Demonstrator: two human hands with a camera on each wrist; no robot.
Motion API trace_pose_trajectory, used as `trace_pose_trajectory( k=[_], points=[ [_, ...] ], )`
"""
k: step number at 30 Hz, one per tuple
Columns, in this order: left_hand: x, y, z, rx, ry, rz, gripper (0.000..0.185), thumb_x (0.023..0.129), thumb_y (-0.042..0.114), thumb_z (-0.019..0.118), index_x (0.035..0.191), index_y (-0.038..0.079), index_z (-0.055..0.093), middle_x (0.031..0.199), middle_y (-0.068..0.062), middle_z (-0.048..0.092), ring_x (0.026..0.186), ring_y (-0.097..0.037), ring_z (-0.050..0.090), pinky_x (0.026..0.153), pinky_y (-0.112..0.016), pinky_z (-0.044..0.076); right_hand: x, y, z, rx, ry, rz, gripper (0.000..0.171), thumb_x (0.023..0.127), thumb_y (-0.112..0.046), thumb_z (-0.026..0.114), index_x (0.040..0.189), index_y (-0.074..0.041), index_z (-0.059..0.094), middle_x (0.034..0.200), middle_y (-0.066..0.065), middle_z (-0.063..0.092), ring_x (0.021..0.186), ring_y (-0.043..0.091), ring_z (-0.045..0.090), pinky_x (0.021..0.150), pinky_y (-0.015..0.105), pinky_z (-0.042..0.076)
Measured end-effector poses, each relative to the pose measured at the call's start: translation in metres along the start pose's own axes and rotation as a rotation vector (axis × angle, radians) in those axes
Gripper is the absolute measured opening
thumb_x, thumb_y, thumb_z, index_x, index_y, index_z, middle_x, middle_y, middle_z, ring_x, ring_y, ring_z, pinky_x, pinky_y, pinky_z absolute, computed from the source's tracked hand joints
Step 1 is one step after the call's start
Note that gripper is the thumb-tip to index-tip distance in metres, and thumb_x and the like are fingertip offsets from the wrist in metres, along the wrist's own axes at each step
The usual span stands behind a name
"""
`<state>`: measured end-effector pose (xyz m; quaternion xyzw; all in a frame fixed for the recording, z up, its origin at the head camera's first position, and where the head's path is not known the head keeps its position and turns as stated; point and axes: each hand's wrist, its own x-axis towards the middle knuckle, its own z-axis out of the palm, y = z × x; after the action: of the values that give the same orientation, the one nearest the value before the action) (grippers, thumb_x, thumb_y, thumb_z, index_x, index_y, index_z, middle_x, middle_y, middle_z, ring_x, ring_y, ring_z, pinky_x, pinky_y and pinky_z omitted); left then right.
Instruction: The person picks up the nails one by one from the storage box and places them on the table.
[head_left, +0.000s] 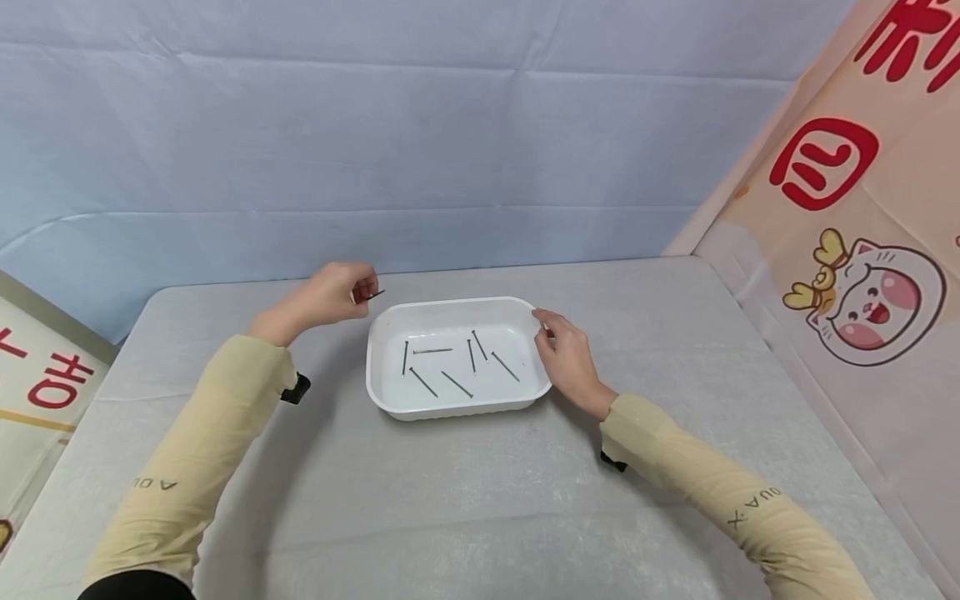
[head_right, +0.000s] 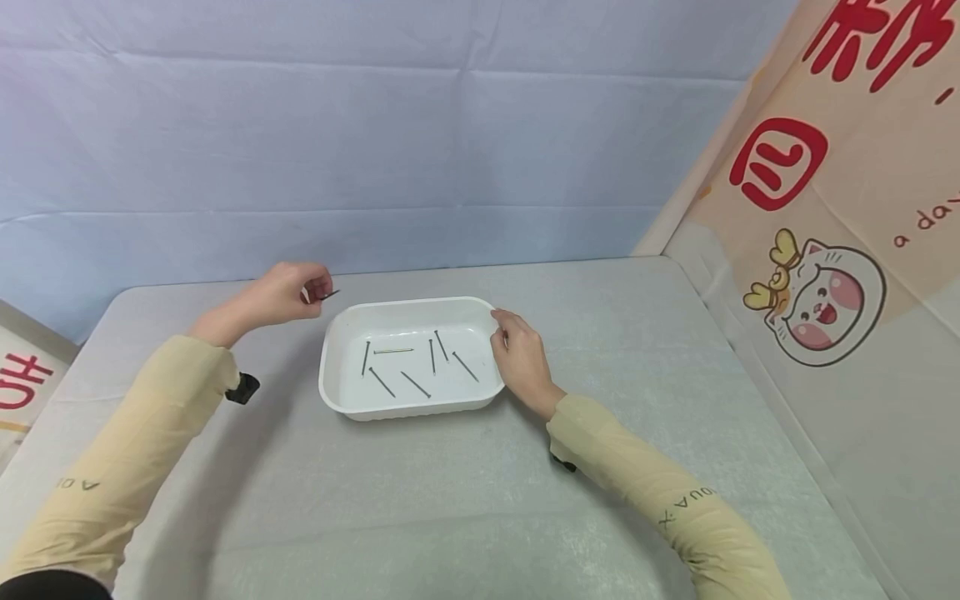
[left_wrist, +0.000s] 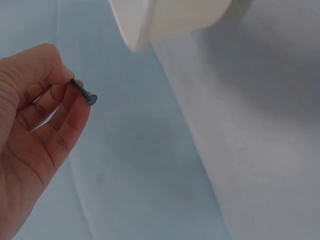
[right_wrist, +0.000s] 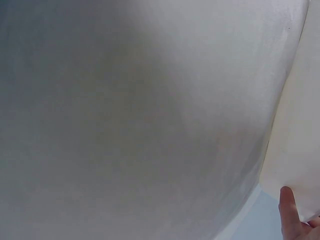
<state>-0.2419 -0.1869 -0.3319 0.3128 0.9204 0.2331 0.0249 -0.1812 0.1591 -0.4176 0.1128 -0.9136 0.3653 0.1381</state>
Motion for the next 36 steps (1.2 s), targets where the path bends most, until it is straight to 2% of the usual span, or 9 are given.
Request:
trace_pose_trajectory(
  k=[10, 16, 28, 36],
  points=[
    [-0.011, -0.013, -0.002, -0.036, -0.008, -0.080, 0.015, 0.072, -0.006, 0.059, 0.085, 0.001, 0.056, 0.077, -0.009, 0.057, 0.071, -0.021, 0.055, 0.064, -0.033, 0.047, 0.001, 0.000, 0.000, -0.004, 0.001, -0.004, 0.035, 0.091, -0.007, 0.042, 0.123, 0.000, 0.054, 0.125, 0.016, 0.054, 0.094, 0.027, 0.062, 0.076, 0.034, 0.052],
    [-0.017, -0.019, -0.003, -0.033, -0.045, -0.137, 0.015, 0.074, -0.003, 0.060, 0.087, 0.000, 0.055, 0.077, -0.009, 0.056, 0.072, -0.022, 0.054, 0.064, -0.034, 0.046, 0.002, 0.000, 0.000, 0.003, -0.002, 0.001, 0.035, 0.091, -0.007, 0.042, 0.124, 0.000, 0.053, 0.125, 0.016, 0.053, 0.094, 0.027, 0.062, 0.076, 0.034, 0.052],
    [-0.029, -0.039, 0.006, -0.031, -0.084, -0.223, 0.014, 0.075, 0.000, 0.063, 0.087, -0.002, 0.056, 0.076, -0.008, 0.056, 0.069, -0.020, 0.050, 0.061, -0.032, 0.043, 0.002, 0.000, 0.000, -0.010, 0.005, -0.001, 0.035, 0.090, -0.006, 0.043, 0.123, 0.000, 0.055, 0.124, 0.015, 0.055, 0.093, 0.027, 0.062, 0.076, 0.035, 0.052],
    [-0.036, -0.045, 0.009, -0.050, -0.130, -0.292, 0.018, 0.075, 0.001, 0.063, 0.091, -0.006, 0.058, 0.079, -0.011, 0.059, 0.066, -0.019, 0.052, 0.056, -0.029, 0.045, 0.002, -0.002, 0.001, -0.020, -0.005, 0.021, 0.035, 0.090, -0.006, 0.043, 0.123, -0.001, 0.054, 0.125, 0.015, 0.054, 0.095, 0.027, 0.061, 0.077, 0.034, 0.052]
  ],
)
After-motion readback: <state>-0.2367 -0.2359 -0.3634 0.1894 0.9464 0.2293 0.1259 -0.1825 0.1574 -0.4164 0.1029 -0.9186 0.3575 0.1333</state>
